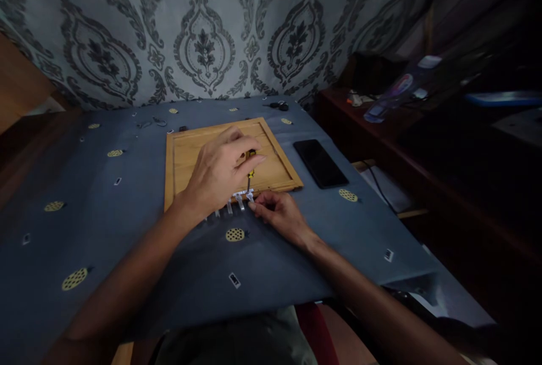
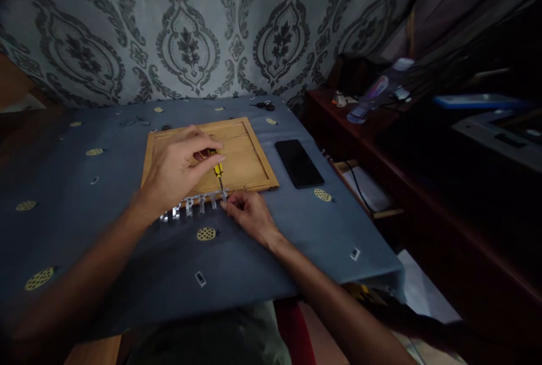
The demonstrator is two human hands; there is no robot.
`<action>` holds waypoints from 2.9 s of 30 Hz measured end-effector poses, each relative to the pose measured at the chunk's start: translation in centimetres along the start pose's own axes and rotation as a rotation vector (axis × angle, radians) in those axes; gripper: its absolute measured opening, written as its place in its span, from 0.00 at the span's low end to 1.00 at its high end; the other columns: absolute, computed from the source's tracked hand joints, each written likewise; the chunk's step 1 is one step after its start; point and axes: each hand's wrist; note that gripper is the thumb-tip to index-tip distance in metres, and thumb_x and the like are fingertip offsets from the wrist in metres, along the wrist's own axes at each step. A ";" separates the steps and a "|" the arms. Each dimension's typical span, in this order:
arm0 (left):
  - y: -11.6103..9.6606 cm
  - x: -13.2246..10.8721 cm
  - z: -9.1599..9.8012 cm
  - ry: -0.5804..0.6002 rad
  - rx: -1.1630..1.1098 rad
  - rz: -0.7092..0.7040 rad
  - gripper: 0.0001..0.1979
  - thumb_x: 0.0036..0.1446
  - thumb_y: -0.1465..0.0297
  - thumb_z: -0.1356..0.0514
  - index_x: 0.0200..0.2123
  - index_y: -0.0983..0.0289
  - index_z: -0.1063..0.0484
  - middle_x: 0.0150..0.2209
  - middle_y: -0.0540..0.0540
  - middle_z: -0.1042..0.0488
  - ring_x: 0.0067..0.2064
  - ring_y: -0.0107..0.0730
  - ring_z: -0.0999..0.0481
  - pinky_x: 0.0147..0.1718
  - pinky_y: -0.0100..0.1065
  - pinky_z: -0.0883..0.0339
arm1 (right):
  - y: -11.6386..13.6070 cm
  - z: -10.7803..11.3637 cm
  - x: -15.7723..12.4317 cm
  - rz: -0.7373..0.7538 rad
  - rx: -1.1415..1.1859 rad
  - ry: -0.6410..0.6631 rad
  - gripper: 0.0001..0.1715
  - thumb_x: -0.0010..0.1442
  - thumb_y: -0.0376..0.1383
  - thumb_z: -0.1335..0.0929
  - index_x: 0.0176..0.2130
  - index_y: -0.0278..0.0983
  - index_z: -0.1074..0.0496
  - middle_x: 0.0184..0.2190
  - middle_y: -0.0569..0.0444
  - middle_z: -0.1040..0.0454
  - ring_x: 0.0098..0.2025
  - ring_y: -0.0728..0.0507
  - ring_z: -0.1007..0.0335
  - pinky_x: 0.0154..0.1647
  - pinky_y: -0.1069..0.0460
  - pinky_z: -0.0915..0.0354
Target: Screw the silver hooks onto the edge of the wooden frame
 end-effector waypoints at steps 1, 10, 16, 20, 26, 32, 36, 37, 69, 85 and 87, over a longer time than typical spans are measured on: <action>0.0 0.0 -0.1 -0.016 0.012 -0.010 0.02 0.59 0.73 0.36 0.35 0.64 0.22 0.34 0.53 0.25 0.36 0.31 0.24 0.37 0.32 0.31 | 0.0 0.0 0.0 0.002 -0.006 0.002 0.17 0.56 0.46 0.28 0.25 0.37 0.29 0.21 0.57 0.30 0.22 0.50 0.38 0.23 0.54 0.42; -0.2 0.0 0.1 0.008 0.017 -0.019 0.07 0.58 0.78 0.37 0.41 0.65 0.23 0.37 0.53 0.21 0.37 0.31 0.23 0.40 0.33 0.29 | 0.1 0.0 0.0 0.011 -0.001 0.010 0.18 0.56 0.47 0.29 0.25 0.37 0.30 0.21 0.57 0.30 0.22 0.50 0.39 0.23 0.54 0.42; 0.0 -0.1 -0.1 0.016 0.040 -0.006 0.03 0.59 0.74 0.36 0.38 0.64 0.23 0.35 0.52 0.23 0.35 0.30 0.23 0.36 0.31 0.30 | 0.0 0.0 0.0 0.004 0.005 0.009 0.19 0.55 0.49 0.29 0.25 0.37 0.30 0.21 0.58 0.30 0.22 0.50 0.38 0.24 0.54 0.41; 0.0 -0.1 -0.1 0.026 -0.052 -0.042 0.06 0.60 0.77 0.38 0.40 0.64 0.22 0.37 0.53 0.21 0.37 0.30 0.22 0.39 0.32 0.30 | 0.1 0.1 -0.1 0.003 -0.020 0.016 0.18 0.56 0.48 0.30 0.25 0.37 0.30 0.21 0.57 0.31 0.22 0.50 0.39 0.23 0.54 0.43; -0.1 -0.1 -0.3 0.044 -0.123 -0.054 0.07 0.60 0.77 0.38 0.40 0.64 0.22 0.38 0.54 0.21 0.37 0.30 0.22 0.39 0.32 0.29 | 0.4 0.1 0.0 0.002 -0.016 0.019 0.18 0.56 0.47 0.29 0.24 0.38 0.31 0.20 0.57 0.31 0.22 0.50 0.40 0.23 0.53 0.43; 0.0 -0.2 -0.5 -0.004 -0.073 -0.061 0.06 0.58 0.77 0.36 0.39 0.64 0.21 0.34 0.53 0.24 0.35 0.30 0.24 0.37 0.32 0.30 | 0.3 0.0 0.0 -0.006 -0.020 0.023 0.18 0.56 0.47 0.29 0.24 0.38 0.30 0.20 0.57 0.32 0.21 0.50 0.40 0.23 0.53 0.45; -0.1 -0.1 -0.4 0.010 -0.116 -0.080 0.08 0.59 0.79 0.38 0.39 0.64 0.21 0.36 0.53 0.21 0.37 0.30 0.22 0.39 0.31 0.30 | 0.5 0.1 -0.1 0.001 -0.011 0.020 0.18 0.56 0.46 0.29 0.24 0.37 0.31 0.20 0.58 0.32 0.21 0.50 0.40 0.23 0.53 0.44; -0.1 -0.1 -0.3 0.017 -0.122 -0.077 0.08 0.59 0.80 0.38 0.39 0.64 0.22 0.37 0.53 0.21 0.38 0.30 0.22 0.40 0.31 0.30 | 0.5 0.1 -0.1 0.003 -0.015 0.017 0.17 0.56 0.46 0.29 0.24 0.37 0.30 0.20 0.58 0.31 0.21 0.50 0.39 0.23 0.53 0.44; -0.1 -0.1 -0.7 0.046 -0.088 -0.045 0.07 0.59 0.77 0.37 0.42 0.65 0.22 0.36 0.54 0.21 0.36 0.30 0.23 0.37 0.32 0.31 | 0.7 0.2 0.0 -0.016 -0.032 0.000 0.17 0.56 0.44 0.29 0.23 0.38 0.31 0.20 0.57 0.30 0.21 0.50 0.38 0.23 0.54 0.43; 0.1 -0.2 -0.5 0.045 -0.090 -0.020 0.08 0.60 0.75 0.38 0.43 0.63 0.22 0.37 0.54 0.19 0.36 0.31 0.21 0.38 0.32 0.29 | 0.9 0.1 0.1 -0.028 -0.026 -0.001 0.21 0.54 0.51 0.28 0.23 0.38 0.31 0.19 0.57 0.30 0.20 0.50 0.38 0.21 0.54 0.43; 0.2 -0.2 -0.5 0.044 -0.092 -0.022 0.08 0.60 0.75 0.38 0.42 0.63 0.22 0.37 0.54 0.19 0.36 0.31 0.21 0.38 0.32 0.29 | 1.0 0.1 0.0 -0.035 -0.038 0.002 0.21 0.54 0.51 0.28 0.23 0.38 0.31 0.19 0.57 0.30 0.20 0.50 0.38 0.22 0.54 0.43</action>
Point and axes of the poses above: each hand's wrist, its own x-axis towards the middle knuckle, its own z-axis out of the back of the hand, y = z × x
